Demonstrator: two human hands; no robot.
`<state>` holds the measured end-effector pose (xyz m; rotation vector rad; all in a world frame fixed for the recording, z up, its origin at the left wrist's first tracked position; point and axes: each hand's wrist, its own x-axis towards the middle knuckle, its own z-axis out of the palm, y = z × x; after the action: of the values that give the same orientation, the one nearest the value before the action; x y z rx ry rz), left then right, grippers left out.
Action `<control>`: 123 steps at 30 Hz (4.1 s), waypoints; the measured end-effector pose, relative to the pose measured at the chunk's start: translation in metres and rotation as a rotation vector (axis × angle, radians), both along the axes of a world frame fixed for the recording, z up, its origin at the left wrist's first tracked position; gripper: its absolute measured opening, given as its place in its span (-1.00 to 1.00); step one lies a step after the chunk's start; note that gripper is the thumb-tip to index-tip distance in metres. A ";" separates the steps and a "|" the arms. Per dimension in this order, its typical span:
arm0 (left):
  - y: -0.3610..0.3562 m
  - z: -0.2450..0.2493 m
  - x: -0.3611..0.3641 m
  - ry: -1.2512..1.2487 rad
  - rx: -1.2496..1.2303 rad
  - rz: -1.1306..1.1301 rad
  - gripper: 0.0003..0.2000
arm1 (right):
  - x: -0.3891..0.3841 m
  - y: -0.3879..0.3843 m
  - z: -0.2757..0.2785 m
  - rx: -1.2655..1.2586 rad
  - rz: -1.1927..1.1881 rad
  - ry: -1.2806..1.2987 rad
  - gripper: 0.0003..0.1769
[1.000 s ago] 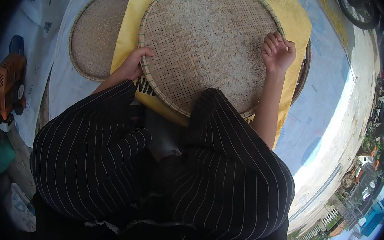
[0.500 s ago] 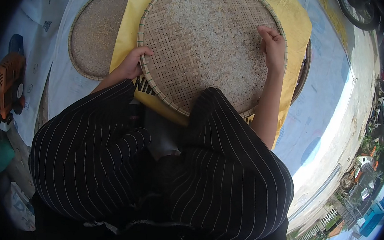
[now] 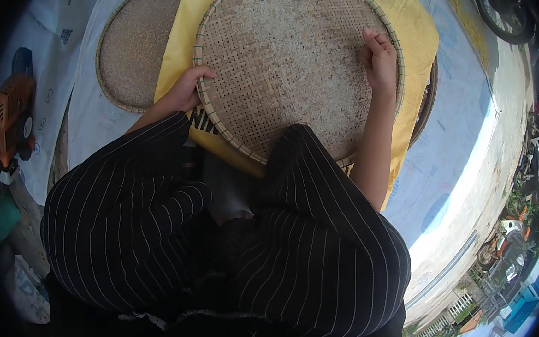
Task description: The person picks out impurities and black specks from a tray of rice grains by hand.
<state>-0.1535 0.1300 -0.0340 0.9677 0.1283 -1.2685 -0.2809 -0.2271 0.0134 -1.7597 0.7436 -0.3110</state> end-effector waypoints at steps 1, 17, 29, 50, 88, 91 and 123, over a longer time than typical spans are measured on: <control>0.000 -0.001 0.000 -0.002 -0.003 0.001 -0.50 | -0.007 -0.003 0.003 0.530 0.010 -0.327 -0.80; -0.001 0.001 -0.001 0.015 0.033 -0.007 -0.49 | -0.011 0.017 0.002 -0.513 -0.178 0.330 -0.75; 0.001 -0.003 0.000 0.007 0.014 0.017 -0.51 | -0.014 0.010 -0.021 -0.063 -0.202 -0.109 -0.77; -0.002 0.004 -0.001 0.014 0.016 -0.006 -0.49 | -0.076 0.008 0.010 -0.382 -0.068 0.256 -0.82; 0.004 -0.014 0.003 0.039 0.084 0.045 -0.54 | -0.086 0.007 0.015 0.837 -0.078 -0.610 -0.81; 0.005 -0.017 0.004 0.030 0.087 0.049 -0.54 | -0.088 0.005 0.013 0.956 0.054 -0.770 -0.81; 0.001 -0.005 0.000 -0.018 0.115 0.050 -0.53 | -0.059 0.028 0.003 -0.519 -0.155 0.255 -0.79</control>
<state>-0.1538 0.1306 -0.0391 1.0681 0.2122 -1.2166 -0.3395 -0.1989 0.0162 -2.2640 1.0531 -0.4153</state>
